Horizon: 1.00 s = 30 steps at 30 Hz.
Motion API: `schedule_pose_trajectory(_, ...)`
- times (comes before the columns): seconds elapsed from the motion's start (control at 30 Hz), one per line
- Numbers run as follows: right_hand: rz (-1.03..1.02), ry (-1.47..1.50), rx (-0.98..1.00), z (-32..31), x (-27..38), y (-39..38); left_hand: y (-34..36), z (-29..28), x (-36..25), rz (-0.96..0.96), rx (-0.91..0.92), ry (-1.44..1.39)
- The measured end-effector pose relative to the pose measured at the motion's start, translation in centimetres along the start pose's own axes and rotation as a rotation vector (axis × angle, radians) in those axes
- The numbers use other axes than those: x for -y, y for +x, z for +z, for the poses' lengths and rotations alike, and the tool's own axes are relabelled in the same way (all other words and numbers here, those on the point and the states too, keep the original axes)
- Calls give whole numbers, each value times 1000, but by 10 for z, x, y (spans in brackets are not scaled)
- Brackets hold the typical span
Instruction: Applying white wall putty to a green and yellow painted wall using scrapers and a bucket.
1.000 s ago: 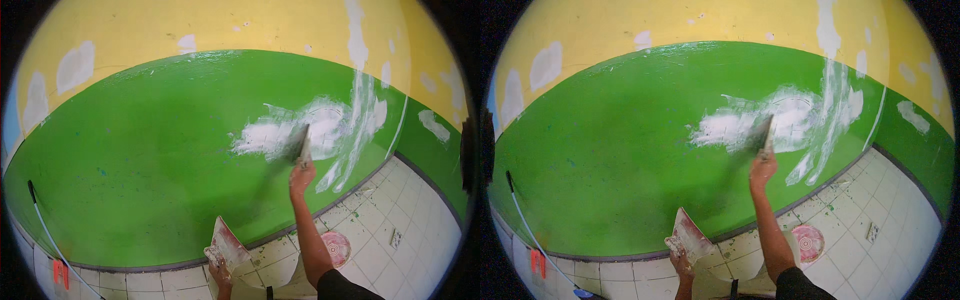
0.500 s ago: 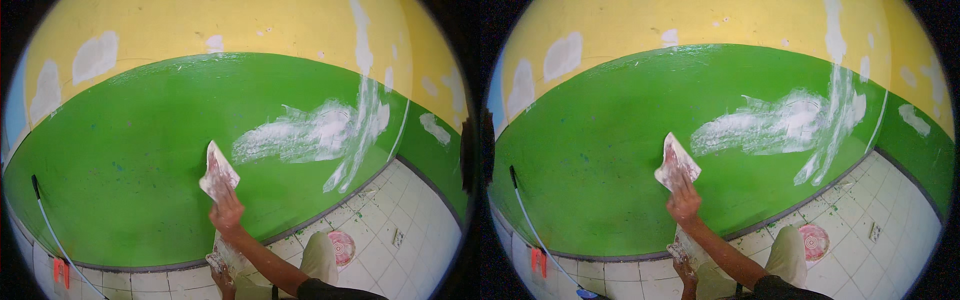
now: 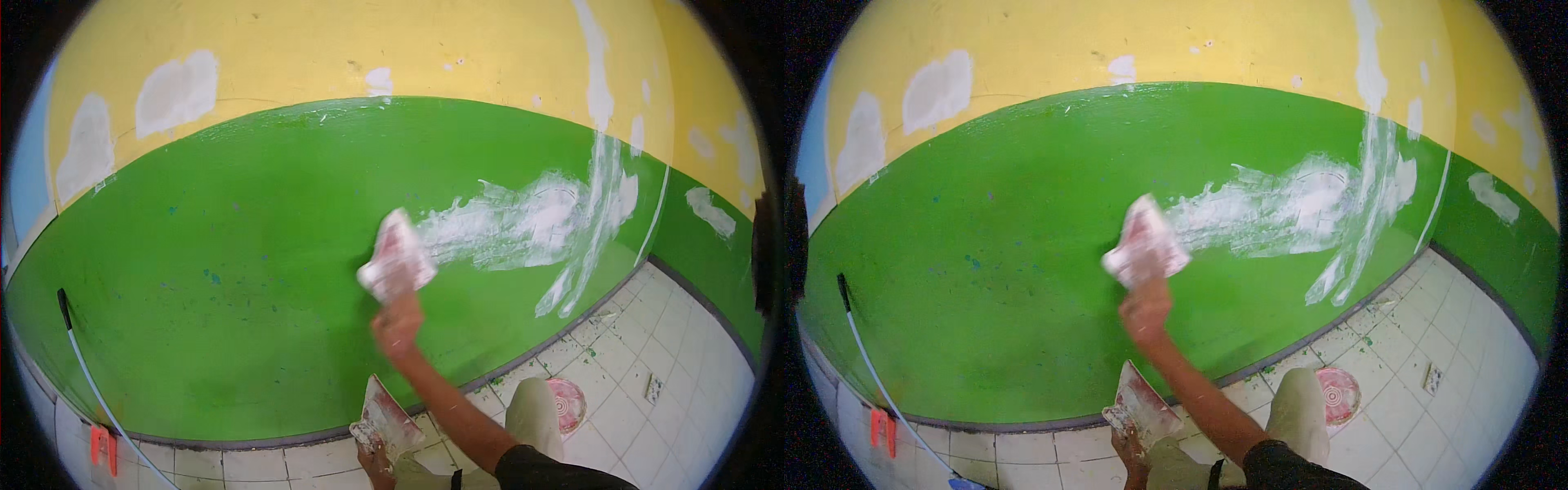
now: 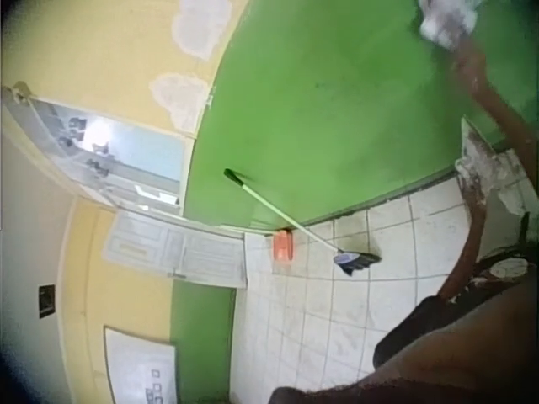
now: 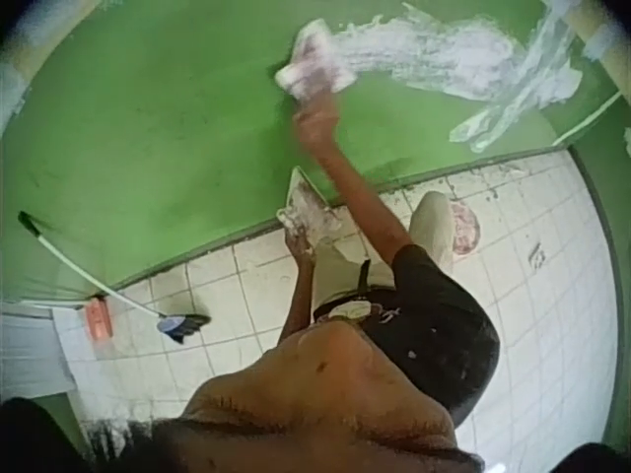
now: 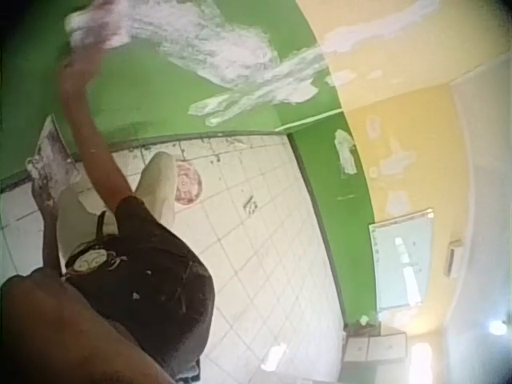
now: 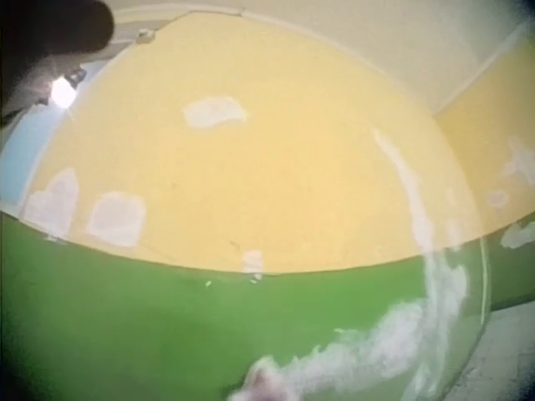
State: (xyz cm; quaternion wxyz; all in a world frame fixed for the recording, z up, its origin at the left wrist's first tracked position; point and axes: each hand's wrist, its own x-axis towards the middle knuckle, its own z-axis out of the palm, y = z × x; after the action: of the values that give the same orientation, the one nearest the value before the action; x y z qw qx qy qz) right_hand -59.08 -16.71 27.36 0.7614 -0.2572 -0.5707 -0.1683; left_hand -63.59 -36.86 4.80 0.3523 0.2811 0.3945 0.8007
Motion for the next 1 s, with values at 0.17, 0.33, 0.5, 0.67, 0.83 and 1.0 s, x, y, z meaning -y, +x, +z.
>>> schedule_pose_trajectory(0.17, -73, 23, 283, -14, 47, -27, 2, 9, -25, 24, 130, 262)
schedule_pose_trajectory(0.33, 36, -265, -110, -84, -39, 47, 38, -41, 16, -91, 68, 225)
schedule_pose_trajectory(0.5, 396, -226, -286, -116, -175, 92, 58, 4, -24, 2, -21, -192)
schedule_pose_trajectory(0.67, 213, 83, -122, -43, -140, 18, 86, -3, -42, 4, 178, 116)
schedule_pose_trajectory(0.83, -34, 64, 125, -57, -30, 0, 87, -5, -76, 57, 14, 123)
schedule_pose_trajectory(1.0, 85, -212, -141, -120, -121, 30, 46, -3, -106, 103, -13, 14)
